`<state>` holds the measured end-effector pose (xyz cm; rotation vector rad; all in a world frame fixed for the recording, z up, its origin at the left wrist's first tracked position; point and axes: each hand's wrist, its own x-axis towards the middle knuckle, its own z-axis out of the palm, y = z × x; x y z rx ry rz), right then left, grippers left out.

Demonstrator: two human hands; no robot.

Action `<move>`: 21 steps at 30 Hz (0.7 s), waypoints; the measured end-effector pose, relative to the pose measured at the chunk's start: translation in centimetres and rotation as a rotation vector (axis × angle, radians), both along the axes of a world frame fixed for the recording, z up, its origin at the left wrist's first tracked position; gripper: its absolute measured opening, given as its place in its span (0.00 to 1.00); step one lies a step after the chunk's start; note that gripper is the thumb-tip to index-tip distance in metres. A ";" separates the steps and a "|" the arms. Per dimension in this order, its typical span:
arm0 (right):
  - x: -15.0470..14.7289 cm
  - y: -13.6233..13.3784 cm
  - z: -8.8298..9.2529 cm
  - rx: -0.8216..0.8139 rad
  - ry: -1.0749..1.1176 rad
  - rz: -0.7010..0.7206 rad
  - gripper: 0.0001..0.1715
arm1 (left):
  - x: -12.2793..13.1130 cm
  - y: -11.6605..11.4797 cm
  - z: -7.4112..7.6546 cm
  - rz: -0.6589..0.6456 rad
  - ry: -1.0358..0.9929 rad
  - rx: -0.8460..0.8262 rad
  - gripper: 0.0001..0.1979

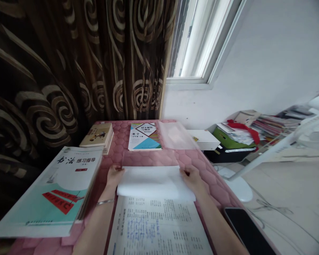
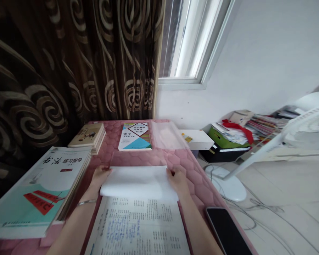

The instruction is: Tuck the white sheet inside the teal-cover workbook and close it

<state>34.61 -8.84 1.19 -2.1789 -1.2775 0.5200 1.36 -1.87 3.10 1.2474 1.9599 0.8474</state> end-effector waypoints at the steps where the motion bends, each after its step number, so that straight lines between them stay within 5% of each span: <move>1: 0.0 0.0 0.1 -0.012 0.029 -0.015 0.15 | 0.0 -0.1 -0.1 -0.001 -0.002 0.001 0.07; 7: 0.2 0.4 -0.5 0.097 0.117 -0.029 0.05 | -0.2 -0.2 -0.6 -0.007 -0.027 0.032 0.07; 21: 1.6 -0.5 0.9 0.175 0.333 -0.013 0.16 | -0.2 -1.4 -0.2 -0.053 -0.305 0.397 0.12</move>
